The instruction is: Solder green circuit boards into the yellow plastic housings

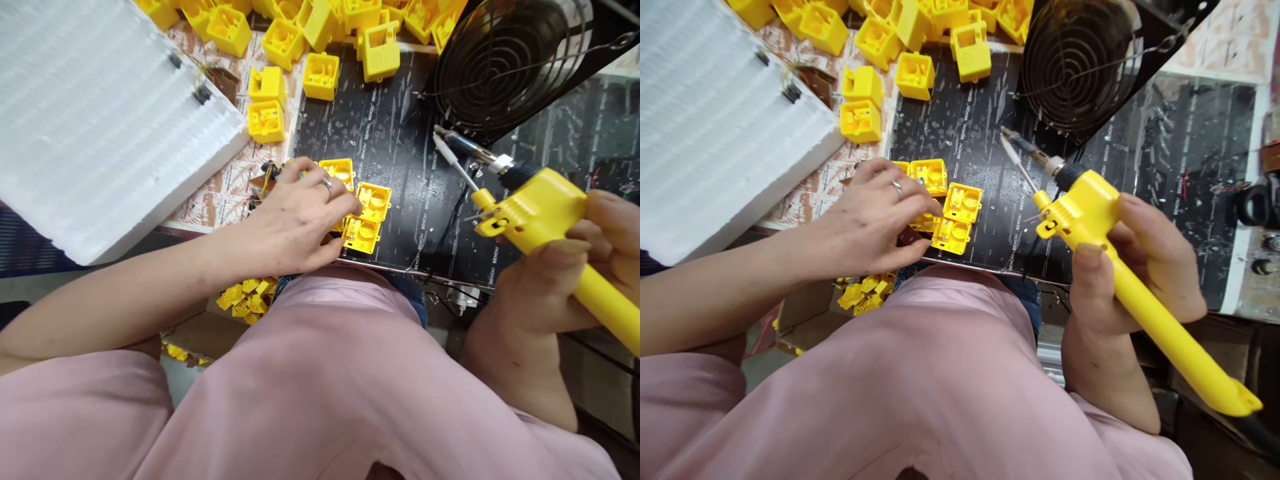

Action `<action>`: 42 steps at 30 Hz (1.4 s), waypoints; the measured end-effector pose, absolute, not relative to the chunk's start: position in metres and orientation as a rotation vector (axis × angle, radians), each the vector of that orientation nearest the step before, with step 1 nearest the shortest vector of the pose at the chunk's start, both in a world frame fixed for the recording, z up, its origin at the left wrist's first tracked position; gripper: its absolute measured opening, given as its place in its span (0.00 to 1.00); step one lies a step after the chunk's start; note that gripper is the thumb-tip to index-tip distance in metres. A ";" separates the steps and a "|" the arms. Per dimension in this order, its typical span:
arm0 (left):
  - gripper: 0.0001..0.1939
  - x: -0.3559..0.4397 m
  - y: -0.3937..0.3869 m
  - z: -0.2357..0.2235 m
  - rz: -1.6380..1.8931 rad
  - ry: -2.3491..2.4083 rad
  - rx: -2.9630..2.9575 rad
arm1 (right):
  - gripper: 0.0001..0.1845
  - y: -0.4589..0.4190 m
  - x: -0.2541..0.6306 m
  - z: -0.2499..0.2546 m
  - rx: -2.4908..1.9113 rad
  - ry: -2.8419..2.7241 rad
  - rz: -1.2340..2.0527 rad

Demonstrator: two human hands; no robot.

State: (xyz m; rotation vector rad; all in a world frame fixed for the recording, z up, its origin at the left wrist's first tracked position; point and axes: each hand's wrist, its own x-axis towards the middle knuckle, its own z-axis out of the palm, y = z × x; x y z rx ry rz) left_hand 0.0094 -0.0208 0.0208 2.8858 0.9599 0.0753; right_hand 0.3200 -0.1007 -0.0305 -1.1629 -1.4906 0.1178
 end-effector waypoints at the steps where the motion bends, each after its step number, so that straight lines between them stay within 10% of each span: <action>1: 0.20 0.002 -0.018 0.025 0.095 0.934 2.894 | 0.23 -0.093 0.316 -0.034 -1.119 -1.403 -0.004; 7: 0.55 -0.016 -0.004 0.010 -0.158 0.978 2.807 | 0.23 -0.079 0.307 -0.038 -1.095 -1.218 -0.246; 15: 0.33 -0.046 -0.023 -0.002 0.041 1.013 2.773 | 0.21 -0.085 0.318 -0.052 -1.123 -1.293 -0.298; 25: 0.36 -0.190 -0.108 0.028 0.157 1.185 2.661 | 0.22 -0.088 0.312 -0.052 -1.157 -1.480 -0.178; 29: 0.22 -0.145 -0.055 0.031 0.442 1.399 2.606 | 0.23 -0.083 0.306 -0.048 -1.133 -1.443 -0.150; 42: 0.35 0.003 0.152 -0.036 0.234 1.733 2.269 | 0.26 -0.085 0.318 -0.046 -1.208 -1.433 -0.133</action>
